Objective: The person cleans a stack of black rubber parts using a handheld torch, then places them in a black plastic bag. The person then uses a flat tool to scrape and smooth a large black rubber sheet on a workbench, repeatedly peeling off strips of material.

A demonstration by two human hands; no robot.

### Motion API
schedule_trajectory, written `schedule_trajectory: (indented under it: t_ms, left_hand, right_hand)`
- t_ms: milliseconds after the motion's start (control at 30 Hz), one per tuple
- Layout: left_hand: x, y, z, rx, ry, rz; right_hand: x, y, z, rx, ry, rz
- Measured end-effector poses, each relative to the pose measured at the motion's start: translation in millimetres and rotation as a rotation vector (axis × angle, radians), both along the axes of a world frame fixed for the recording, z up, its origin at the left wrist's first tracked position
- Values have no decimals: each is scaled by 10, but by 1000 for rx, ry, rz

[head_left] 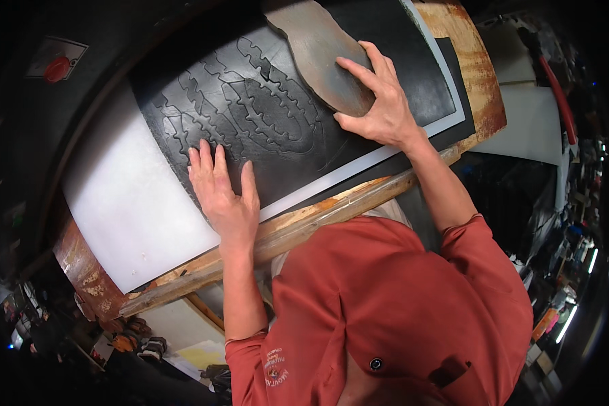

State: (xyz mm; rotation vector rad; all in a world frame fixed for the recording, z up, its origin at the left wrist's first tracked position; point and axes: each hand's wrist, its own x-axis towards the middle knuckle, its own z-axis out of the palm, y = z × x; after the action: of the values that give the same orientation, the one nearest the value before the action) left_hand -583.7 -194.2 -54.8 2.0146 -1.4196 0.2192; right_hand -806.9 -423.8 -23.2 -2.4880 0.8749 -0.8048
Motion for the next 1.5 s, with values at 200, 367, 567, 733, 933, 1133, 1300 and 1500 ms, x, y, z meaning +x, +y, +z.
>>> schedule_trajectory:
  t_ms: [200, 367, 567, 733, 933, 1133, 1300, 1500]
  left_hand:
    - [-222, 354, 135, -99, 318, -75]
    - [-821, 646, 103, -176, 380, -248]
    - [-936, 568, -184, -173, 62, -165]
    - [-988, 624, -152, -131, -3, -54]
    - [-1083, 579, -145, -151, -61, 23]
    - [-1098, 473, -113, -143, -66, 56]
    - [-1115, 426, -64, -107, -38, 94]
    - [-1130, 464, -98, -125, -19, 116]
  right_hand:
    - [-49, -59, -26, -63, -4, 36]
    - [-5, -77, -41, -80, -52, 44]
    - [-94, -108, 142, -22, -91, 27]
    - [-379, -396, 785, -259, -594, -76]
    - [-1036, -177, 641, -328, -371, -1]
    - [-1546, 440, -339, -312, -230, -116]
    - [-1533, 389, -393, -322, -258, -56]
    - [-1575, 418, -404, -329, -233, -4]
